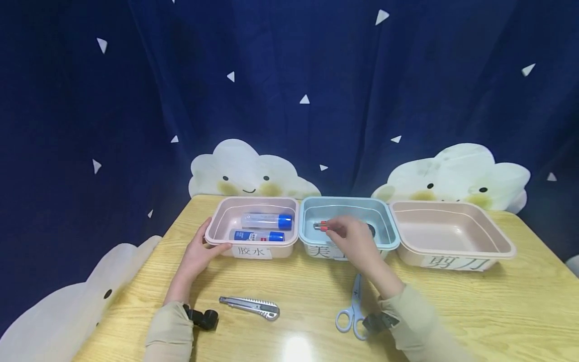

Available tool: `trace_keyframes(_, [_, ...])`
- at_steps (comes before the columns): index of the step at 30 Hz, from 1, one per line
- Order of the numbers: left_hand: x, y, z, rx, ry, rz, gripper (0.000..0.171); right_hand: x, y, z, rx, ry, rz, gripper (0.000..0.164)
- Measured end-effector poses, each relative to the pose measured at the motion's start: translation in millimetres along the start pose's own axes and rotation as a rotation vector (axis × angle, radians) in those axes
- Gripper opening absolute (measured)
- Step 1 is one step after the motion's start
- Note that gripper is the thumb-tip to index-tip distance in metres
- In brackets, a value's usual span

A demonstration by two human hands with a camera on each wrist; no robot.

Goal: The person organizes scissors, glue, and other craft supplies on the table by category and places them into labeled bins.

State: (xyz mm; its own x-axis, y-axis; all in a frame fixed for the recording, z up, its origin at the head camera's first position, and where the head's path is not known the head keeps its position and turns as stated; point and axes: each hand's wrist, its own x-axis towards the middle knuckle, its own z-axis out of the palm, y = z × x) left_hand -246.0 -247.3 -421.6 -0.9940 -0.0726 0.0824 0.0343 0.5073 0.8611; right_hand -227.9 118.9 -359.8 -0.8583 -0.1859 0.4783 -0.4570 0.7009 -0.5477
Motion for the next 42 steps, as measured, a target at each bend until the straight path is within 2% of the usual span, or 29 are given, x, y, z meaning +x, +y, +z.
trace_keyframes(4, [1.7, 0.9, 0.5, -0.005, 0.008, 0.011, 0.100, -11, -18, 5, 0.010, 0.013, -0.013, 0.016])
trace_keyframes(7, [1.8, 1.7, 1.2, -0.003, 0.008, 0.014, 0.100, -18, -32, 13, 0.020, -0.029, -0.023, 0.018])
trace_keyframes(12, [1.6, 2.3, 3.5, -0.007, -0.004, 0.006, 0.100, -30, -46, 25, 0.041, -0.109, 0.008, 0.021])
trace_keyframes(20, [2.3, 1.5, 2.5, 0.008, 0.003, -0.004, 0.100, -41, -59, 40, 0.035, -0.217, -0.014, 0.027])
trace_keyframes(28, [0.8, -0.5, -1.2, 0.034, -0.008, -0.023, 0.102, -54, -70, 62, 0.083, -0.330, -0.026, 0.035])
trace_keyframes(39, [0.9, -1.1, -1.0, 0.002, -0.012, 0.013, 0.099, -65, -80, 79, 0.021, -0.516, -0.056, 0.047])
trace_keyframes(42, [0.0, -1.0, -0.9, -0.001, -0.013, 0.001, 0.100, -68, -80, 83, 0.011, -0.550, -0.084, 0.047])
